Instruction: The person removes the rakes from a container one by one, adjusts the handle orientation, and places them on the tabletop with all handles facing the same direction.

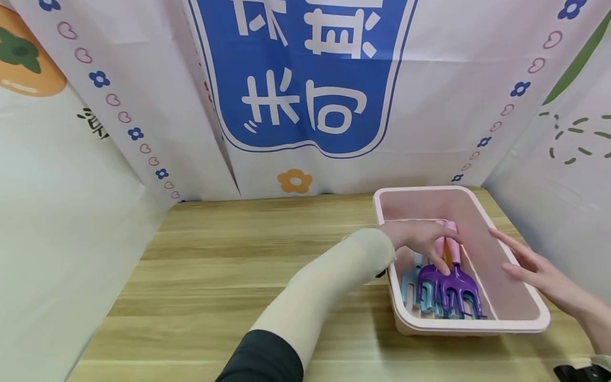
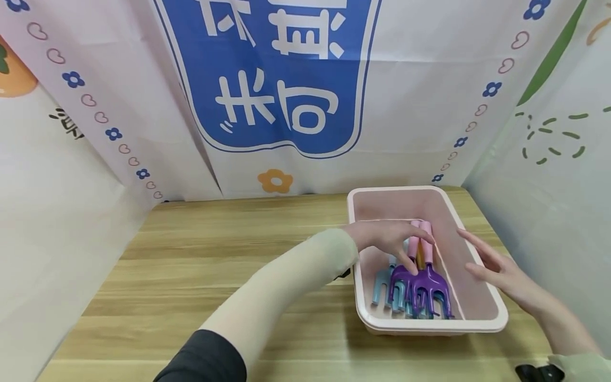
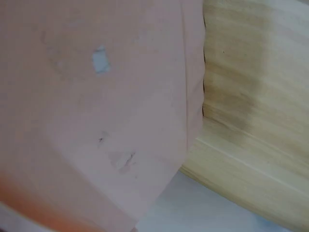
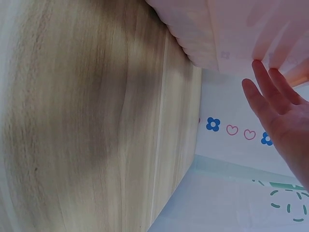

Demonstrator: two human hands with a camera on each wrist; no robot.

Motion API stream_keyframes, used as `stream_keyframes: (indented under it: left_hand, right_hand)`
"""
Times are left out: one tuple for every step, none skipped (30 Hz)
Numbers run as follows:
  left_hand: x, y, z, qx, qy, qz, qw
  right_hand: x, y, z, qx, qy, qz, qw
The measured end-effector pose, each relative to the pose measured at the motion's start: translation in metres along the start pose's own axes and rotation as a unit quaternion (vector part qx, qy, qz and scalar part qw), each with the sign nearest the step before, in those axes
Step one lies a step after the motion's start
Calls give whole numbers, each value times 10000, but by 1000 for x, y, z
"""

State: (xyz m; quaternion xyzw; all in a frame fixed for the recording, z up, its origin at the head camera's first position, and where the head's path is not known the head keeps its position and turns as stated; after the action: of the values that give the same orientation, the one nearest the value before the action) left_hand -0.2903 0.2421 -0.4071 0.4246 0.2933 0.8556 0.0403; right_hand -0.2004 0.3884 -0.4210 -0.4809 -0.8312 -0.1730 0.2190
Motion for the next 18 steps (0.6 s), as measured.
stream_keyframes:
  left_hand:
    - [0,-2,1,-56,-9,-31,10000]
    - [0,-4,2,-109,-47,-60,9999]
    - [0,-6,2,-116,-33,-100,9999]
    - [-1,-7,3,-155,-51,-147,9998]
    - [-2,-9,4,-175,-27,-202,9996]
    - [-4,-11,5,-172,-3,-268,9995]
    - [-6,-12,5,-185,25,-343,9992]
    - [-8,-14,5,-194,52,-418,9989]
    - [-11,-15,5,-192,78,-501,9985]
    - [-13,-16,6,-212,14,-556,9982]
    - [-16,-16,6,-185,-11,-619,9979]
    - [-18,-17,5,-147,-34,-669,9976]
    - [-19,-17,4,-104,-74,-717,9973]
    - [-20,-18,4,-45,-144,-744,9971]
    - [-20,-18,4,-4,-257,-759,9968]
    - [-21,-18,3,51,-303,-776,9965]
    - [-21,-19,4,68,-379,-783,9962]
    - [-20,-19,4,60,-504,-770,9957]
  right_hand:
    - [0,0,0,34,-7,1,10000]
    - [0,-1,0,54,-28,15,10000]
    - [0,-1,-1,95,-38,13,9999]
    - [0,-1,-1,151,-59,12,9999]
    - [0,-2,-2,181,-83,11,9998]
    - [-1,-2,-3,202,-100,12,9997]
    - [-1,-3,-4,215,-126,11,9997]
    - [-1,-3,-4,228,-146,9,9996]
    - [-1,-3,-5,248,-157,-9,9996]
    - [-2,-4,-5,253,-171,-10,9995]
    - [-2,-4,-5,250,-181,-9,9995]
    - [-2,-4,-5,240,-181,-10,9995]
    - [-2,-3,-5,238,-192,-9,9995]
    - [-2,-3,-4,239,-201,-5,9995]
    - [-2,-3,-4,243,-215,0,9995]
    - [-2,-2,-4,257,-217,9,9994]
    - [-1,-2,-4,262,-241,12,9994]
    - [-1,-1,-4,274,-247,15,9993]
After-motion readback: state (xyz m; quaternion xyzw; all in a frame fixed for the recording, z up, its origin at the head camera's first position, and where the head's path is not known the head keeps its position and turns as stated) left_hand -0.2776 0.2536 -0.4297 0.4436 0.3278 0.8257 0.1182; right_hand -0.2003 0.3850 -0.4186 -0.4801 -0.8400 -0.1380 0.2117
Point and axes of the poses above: each hand's wrist, its own y-axis away from the middle knuckle, its own x-axis out of the back of the hand, z = x × y, the point moved 8 cm from there along -y, towards the middle knuckle, and after that the axes turned 14 degrees about -z, right-handed, at the moved point
